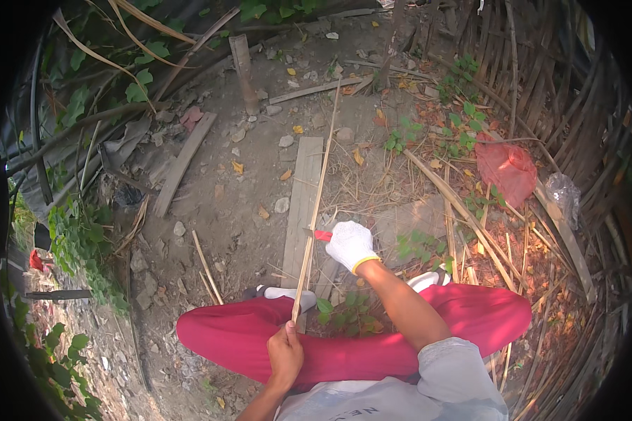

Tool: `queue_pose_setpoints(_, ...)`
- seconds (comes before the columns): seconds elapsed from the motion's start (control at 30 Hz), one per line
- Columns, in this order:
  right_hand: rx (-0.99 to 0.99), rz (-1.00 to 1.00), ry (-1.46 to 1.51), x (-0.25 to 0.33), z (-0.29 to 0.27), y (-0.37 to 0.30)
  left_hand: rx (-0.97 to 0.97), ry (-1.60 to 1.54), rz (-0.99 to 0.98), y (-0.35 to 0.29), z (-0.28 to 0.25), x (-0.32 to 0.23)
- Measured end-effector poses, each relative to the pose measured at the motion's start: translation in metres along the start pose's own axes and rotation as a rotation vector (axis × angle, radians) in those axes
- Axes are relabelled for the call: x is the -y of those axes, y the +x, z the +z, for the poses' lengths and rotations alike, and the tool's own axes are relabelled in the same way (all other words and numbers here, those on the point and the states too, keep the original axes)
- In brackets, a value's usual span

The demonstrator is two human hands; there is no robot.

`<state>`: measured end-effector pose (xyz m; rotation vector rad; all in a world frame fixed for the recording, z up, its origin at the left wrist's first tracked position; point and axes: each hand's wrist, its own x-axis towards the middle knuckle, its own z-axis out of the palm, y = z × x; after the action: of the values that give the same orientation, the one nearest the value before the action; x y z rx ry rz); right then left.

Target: The person sits cross-legged on the ground and uses a red utility knife to shave and smooth a long bamboo stick. They hold the stick with their left hand and scrape the surface with the knife in their right hand, occasionally rotating the stick to work on different sides.

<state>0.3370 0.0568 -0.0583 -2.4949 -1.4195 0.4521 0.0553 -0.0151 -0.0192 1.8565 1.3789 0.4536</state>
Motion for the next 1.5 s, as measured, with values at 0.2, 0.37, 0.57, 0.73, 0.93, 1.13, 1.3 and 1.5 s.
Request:
queue_pose_setpoints(0.2, -0.012, 0.201, 0.072, -0.025, -0.009, 0.049, 0.026, 0.009, -0.025, -0.047, -0.015, 0.026)
queue_pose_setpoints(0.37, -0.106, 0.245, 0.012, -0.069, -0.017, 0.08, 0.161, 0.065, -0.282, -0.079, -0.039, 0.022)
queue_pose_setpoints(0.57, -0.175, 0.15, -0.162, -0.083, -0.027, 0.099, 0.204, -0.043, -0.217, -0.08, -0.072, 0.013)
queue_pose_setpoints(0.73, -0.123, 0.129, -0.217, -0.077, -0.029, 0.116, 0.119, 0.078, -0.074, -0.072, -0.065, 0.078)
queue_pose_setpoints(0.93, -0.062, 0.454, -0.066, -0.142, -0.027, 0.13, 0.29, -0.145, -0.142, -0.095, -0.099, 0.092)
queue_pose_setpoints(1.13, -0.151, 0.444, -0.216, -0.18, -0.035, 0.117, 0.396, -0.158, -0.217, -0.108, -0.111, 0.11)
queue_pose_setpoints(1.3, -0.135, 0.57, -0.279, -0.226, -0.064, 0.13, 0.393, 0.069, -0.379, -0.116, -0.202, 0.065)
queue_pose_setpoints(1.5, -0.129, 0.636, -0.307, -0.249, -0.095, 0.127, 0.46, 0.337, -0.418, -0.126, -0.326, 0.17)
